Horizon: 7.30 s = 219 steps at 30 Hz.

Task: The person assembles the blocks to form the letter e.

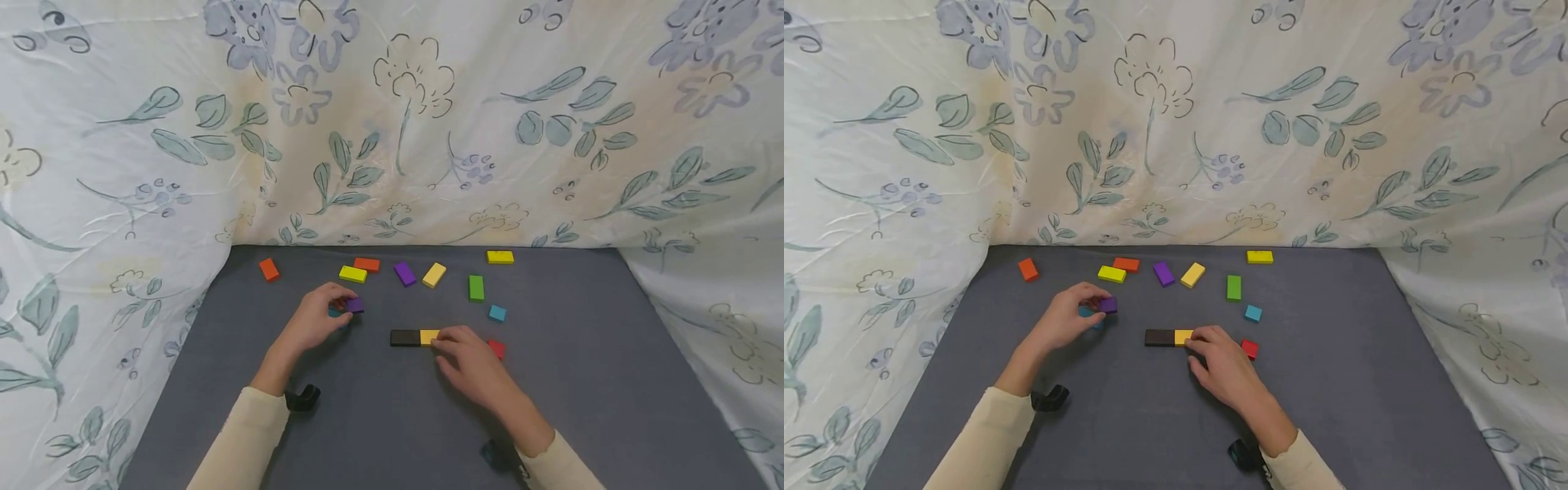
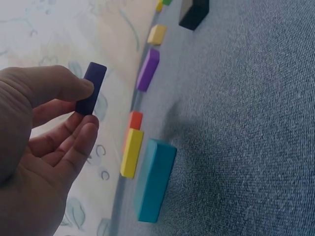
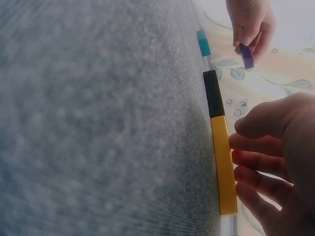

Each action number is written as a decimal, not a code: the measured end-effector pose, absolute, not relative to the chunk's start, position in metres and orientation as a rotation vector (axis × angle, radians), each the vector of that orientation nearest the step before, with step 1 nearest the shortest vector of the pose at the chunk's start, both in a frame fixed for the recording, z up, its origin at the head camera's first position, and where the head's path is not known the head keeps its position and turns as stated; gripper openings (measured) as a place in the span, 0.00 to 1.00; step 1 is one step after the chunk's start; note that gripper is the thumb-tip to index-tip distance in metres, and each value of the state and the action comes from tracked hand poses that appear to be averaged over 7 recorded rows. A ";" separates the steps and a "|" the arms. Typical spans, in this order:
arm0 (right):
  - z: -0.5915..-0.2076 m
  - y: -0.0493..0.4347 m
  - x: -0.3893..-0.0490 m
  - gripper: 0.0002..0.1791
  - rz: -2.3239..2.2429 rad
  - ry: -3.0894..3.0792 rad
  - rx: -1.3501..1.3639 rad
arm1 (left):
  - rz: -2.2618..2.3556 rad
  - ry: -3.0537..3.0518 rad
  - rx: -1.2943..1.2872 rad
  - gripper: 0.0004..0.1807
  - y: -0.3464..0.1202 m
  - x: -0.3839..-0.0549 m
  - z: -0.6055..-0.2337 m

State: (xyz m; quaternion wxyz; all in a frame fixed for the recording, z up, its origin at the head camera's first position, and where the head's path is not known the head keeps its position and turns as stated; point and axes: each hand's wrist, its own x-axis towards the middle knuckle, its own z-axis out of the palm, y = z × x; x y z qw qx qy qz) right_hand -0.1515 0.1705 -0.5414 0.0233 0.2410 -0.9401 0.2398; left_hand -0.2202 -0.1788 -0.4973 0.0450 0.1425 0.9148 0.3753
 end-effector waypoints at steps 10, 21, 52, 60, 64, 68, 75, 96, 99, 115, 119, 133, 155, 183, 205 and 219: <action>-0.539 0.169 -0.151 0.19 0.747 -2.904 0.755 | 1.147 2.790 0.491 0.19 -0.175 -0.218 -0.497; -0.539 0.169 -0.150 0.19 0.747 -2.916 0.743 | 1.157 2.767 0.512 0.19 -0.170 -0.215 -0.500; -0.537 0.170 -0.150 0.19 0.766 -2.950 0.715 | 1.164 2.710 0.600 0.18 -0.150 -0.204 -0.516; -0.537 0.171 -0.149 0.19 0.764 -2.950 0.722 | 1.149 2.688 0.610 0.18 -0.147 -0.203 -0.522; -0.539 0.171 -0.149 0.19 0.748 -2.945 0.722 | 1.146 2.674 0.616 0.18 -0.145 -0.202 -0.525; -0.540 0.171 -0.149 0.19 0.745 -2.934 0.725 | 1.135 2.668 0.591 0.18 -0.144 -0.201 -0.529; -0.540 0.171 -0.148 0.20 0.755 -2.940 0.733 | 1.127 2.673 0.612 0.17 -0.142 -0.200 -0.533; -0.537 0.166 -0.144 0.19 0.733 -2.922 0.723 | 1.068 2.661 0.608 0.17 -0.137 -0.197 -0.530; -0.536 0.167 -0.145 0.19 0.738 -2.940 0.706 | 1.067 2.659 0.607 0.17 -0.136 -0.197 -0.529; -0.535 0.166 -0.144 0.20 0.738 -2.961 0.669 | 1.056 2.676 0.622 0.16 -0.136 -0.199 -0.536; -0.536 0.166 -0.144 0.20 0.739 -2.954 0.674 | 1.068 2.671 0.624 0.16 -0.135 -0.198 -0.536; -0.535 0.167 -0.144 0.20 0.753 -2.960 0.678 | 1.084 2.659 0.610 0.17 -0.136 -0.197 -0.536; -0.533 0.173 -0.158 0.15 0.821 -2.878 0.711 | 1.013 2.776 0.626 0.28 -0.133 -0.181 -0.524; -0.492 0.229 -0.209 0.20 0.864 -2.817 0.330 | 0.504 2.953 0.902 0.32 -0.074 -0.149 -0.521; -0.509 0.243 -0.221 0.20 0.872 -2.821 0.281 | 0.133 2.972 0.860 0.39 -0.053 -0.140 -0.542; -0.518 0.248 -0.242 0.24 0.868 -2.920 0.281 | 0.056 2.985 0.862 0.43 -0.051 -0.130 -0.546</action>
